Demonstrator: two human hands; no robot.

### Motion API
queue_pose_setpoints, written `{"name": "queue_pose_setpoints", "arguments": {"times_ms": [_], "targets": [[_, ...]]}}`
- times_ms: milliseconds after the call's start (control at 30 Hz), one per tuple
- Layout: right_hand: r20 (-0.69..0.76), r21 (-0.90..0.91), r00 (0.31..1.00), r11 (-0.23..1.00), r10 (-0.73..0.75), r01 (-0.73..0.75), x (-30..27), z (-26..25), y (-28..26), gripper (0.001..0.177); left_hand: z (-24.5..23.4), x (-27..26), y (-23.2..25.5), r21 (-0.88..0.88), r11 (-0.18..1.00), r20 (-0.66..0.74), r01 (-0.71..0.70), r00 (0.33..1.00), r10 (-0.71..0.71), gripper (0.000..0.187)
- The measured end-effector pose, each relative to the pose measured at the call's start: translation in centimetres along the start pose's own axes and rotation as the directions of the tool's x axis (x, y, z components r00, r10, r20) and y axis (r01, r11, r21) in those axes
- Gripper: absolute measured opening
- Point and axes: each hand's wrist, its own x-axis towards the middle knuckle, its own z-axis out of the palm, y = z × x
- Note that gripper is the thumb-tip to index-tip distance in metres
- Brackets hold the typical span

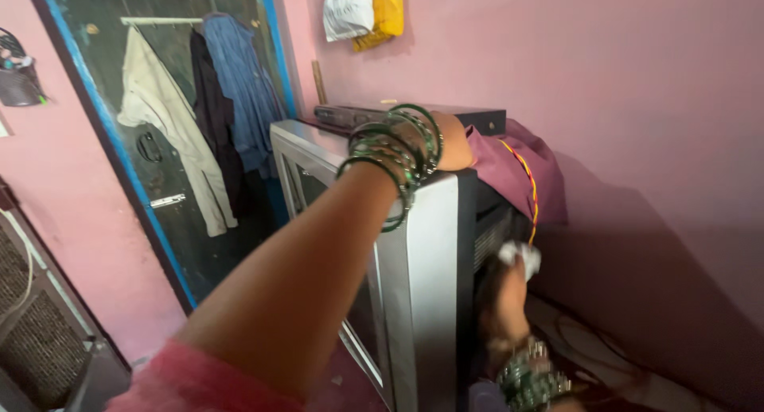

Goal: The person wipes the front, top, and side surfaces of a silver CRT television and a black set-top box using a white cloth. They remove the set-top box to clean the top of the television, then place it back and continue wiping the television's rear and side panels.

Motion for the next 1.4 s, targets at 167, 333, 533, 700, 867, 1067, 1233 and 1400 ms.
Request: {"name": "queue_pose_setpoints", "arguments": {"times_ms": [167,333,533,700,867,1067,1233,1400], "targets": [[-0.081,0.109,0.997,0.994,-0.022,0.03,6.0,3.9,-9.7,0.047,0.1,-2.9,-0.3,-0.127,0.99,0.051,-0.057,0.997,0.064,0.067],[-0.211,-0.435,0.877,0.845,-0.431,0.31,1.7,1.9,-1.6,0.048,-0.2,-3.5,-0.3,0.131,0.962,0.05,-0.24,0.971,0.235,0.043],[-0.244,0.249,0.962,0.951,-0.12,0.182,0.3,0.3,2.8,0.023,0.0,-3.0,-0.5,0.201,0.947,0.043,-0.249,0.968,0.246,0.038],[-0.108,0.325,0.994,0.946,0.026,0.011,2.7,3.3,-13.3,0.035,0.0,-2.6,-0.2,-0.137,0.99,0.012,-0.037,0.999,0.039,0.045],[-0.064,-0.17,0.972,0.962,-0.225,0.212,1.7,1.6,-12.2,0.038,0.2,-2.9,-0.1,-0.293,0.956,-0.038,-0.013,0.999,0.002,0.056],[-0.131,0.332,0.949,0.915,0.287,-0.231,1.6,-0.9,-1.6,0.035,-0.6,-4.6,0.5,-0.441,0.866,-0.13,-0.235,0.972,0.197,0.059],[-0.295,-0.342,0.933,0.889,0.207,-0.305,3.5,-0.6,-9.3,0.037,-1.3,-4.6,1.9,-0.268,0.94,0.039,-0.211,0.972,0.23,0.054],[-0.034,0.109,0.981,0.975,-0.191,0.194,-1.6,2.8,-16.0,0.043,-0.6,-7.2,4.3,-0.129,0.963,-0.168,-0.238,0.962,0.216,0.056]]}}
